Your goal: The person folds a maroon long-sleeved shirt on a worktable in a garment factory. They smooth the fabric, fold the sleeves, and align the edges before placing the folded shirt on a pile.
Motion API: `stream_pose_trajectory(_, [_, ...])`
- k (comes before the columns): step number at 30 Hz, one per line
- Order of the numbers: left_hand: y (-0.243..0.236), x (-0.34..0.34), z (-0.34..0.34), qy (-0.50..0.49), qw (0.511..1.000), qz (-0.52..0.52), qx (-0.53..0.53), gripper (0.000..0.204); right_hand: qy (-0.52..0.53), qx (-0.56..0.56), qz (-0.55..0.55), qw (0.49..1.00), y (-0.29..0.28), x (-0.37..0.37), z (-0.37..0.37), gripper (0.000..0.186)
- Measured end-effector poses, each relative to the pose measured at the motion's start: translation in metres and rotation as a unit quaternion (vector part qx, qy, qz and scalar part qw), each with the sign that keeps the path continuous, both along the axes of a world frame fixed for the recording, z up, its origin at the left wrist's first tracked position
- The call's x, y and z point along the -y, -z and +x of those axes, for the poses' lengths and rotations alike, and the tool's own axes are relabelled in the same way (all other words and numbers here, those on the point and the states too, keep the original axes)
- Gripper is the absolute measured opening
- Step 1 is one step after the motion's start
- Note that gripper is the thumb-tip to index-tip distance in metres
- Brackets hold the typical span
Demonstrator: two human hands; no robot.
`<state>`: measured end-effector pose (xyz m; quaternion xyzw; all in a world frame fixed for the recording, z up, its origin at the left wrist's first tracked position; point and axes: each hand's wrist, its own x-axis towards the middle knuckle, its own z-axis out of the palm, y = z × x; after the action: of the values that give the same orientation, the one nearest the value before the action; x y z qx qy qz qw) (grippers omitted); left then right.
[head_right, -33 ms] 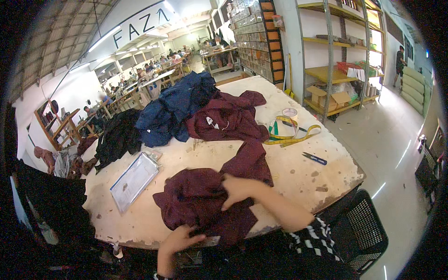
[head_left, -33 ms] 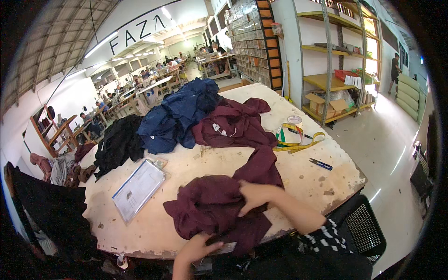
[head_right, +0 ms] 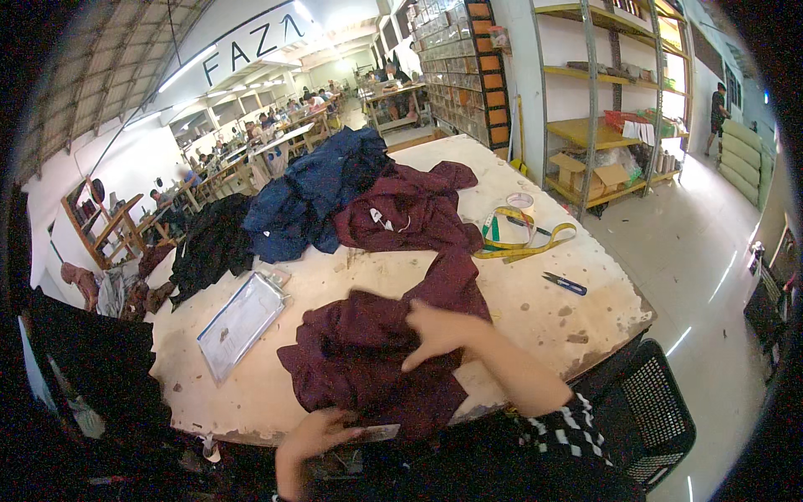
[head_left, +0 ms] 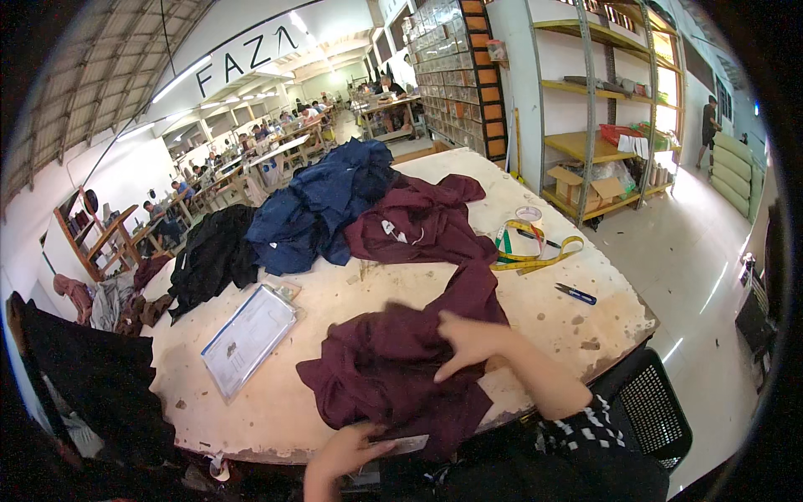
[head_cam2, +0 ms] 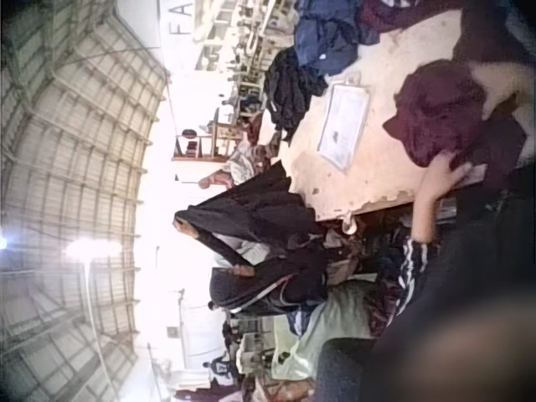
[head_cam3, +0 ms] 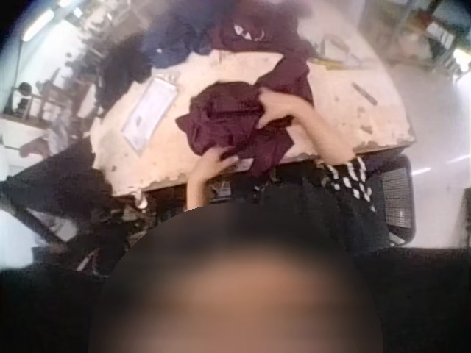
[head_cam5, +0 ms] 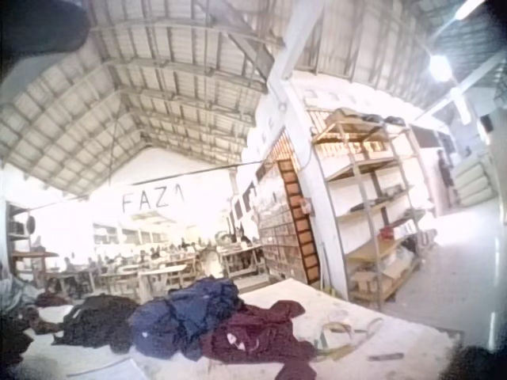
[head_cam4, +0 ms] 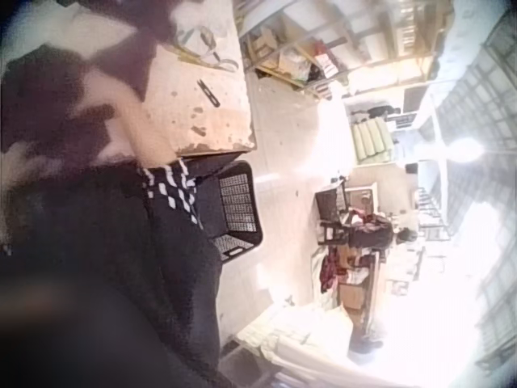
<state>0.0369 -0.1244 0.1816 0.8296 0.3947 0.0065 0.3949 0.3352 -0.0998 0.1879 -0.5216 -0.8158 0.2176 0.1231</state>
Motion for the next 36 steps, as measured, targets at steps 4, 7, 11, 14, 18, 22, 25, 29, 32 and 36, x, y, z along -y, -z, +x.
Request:
stream_pose_trajectory(4, [-0.037, 0.015, -0.036, -0.044, 0.989, 0.074, 0.124, 0.039, 0.222, -0.364, 0.150, 0.892, 0.030, -0.010, 0.064, 0.067])
stream_pose_trajectory(7, [-0.071, 0.007, -0.035, -0.078, 0.966, 0.199, 0.143, 0.040, 0.174, -0.516, -0.010, 0.838, 0.045, -0.034, 0.039, 0.069])
stream_pose_trajectory(11, [-0.115, -0.026, -0.003, -0.032, 0.927, 0.319, 0.196, 0.035, 0.117, -0.069, -0.109, 0.985, 0.018, -0.022, -0.115, 0.084])
stream_pose_trajectory(14, [-0.133, -0.061, 0.046, 0.043, 0.909, 0.395, 0.123, 0.037, -0.153, -0.356, -0.193, 0.902, 0.056, -0.032, -0.178, 0.067])
stream_pose_trajectory(18, [-0.122, -0.095, 0.060, 0.074, 0.910, 0.408, 0.013, 0.037, -0.257, -0.383, -0.106, 0.881, 0.038, -0.028, -0.190, 0.048])
stream_pose_trajectory(22, [-0.075, -0.112, 0.046, 0.060, 0.946, 0.315, 0.036, 0.037, -0.102, -0.342, -0.143, 0.923, 0.034, -0.069, -0.108, 0.037])
stream_pose_trajectory(25, [-0.012, -0.138, 0.051, 0.034, 0.954, 0.248, 0.163, 0.035, 0.056, -0.368, -0.011, 0.928, 0.042, -0.103, -0.028, 0.030])
stream_pose_trajectory(29, [0.094, -0.165, 0.071, -0.139, 0.924, 0.231, 0.270, 0.033, 0.271, -0.215, 0.156, 0.925, 0.077, -0.148, 0.078, 0.043])
stream_pose_trajectory(32, [0.088, -0.166, 0.084, -0.149, 0.880, 0.373, 0.253, 0.033, 0.386, -0.013, 0.275, 0.880, 0.094, -0.164, 0.108, 0.052])
stream_pose_trajectory(36, [0.079, -0.161, 0.069, -0.138, 0.864, 0.426, 0.230, 0.037, 0.396, 0.157, 0.258, 0.867, 0.113, -0.212, 0.085, 0.031])
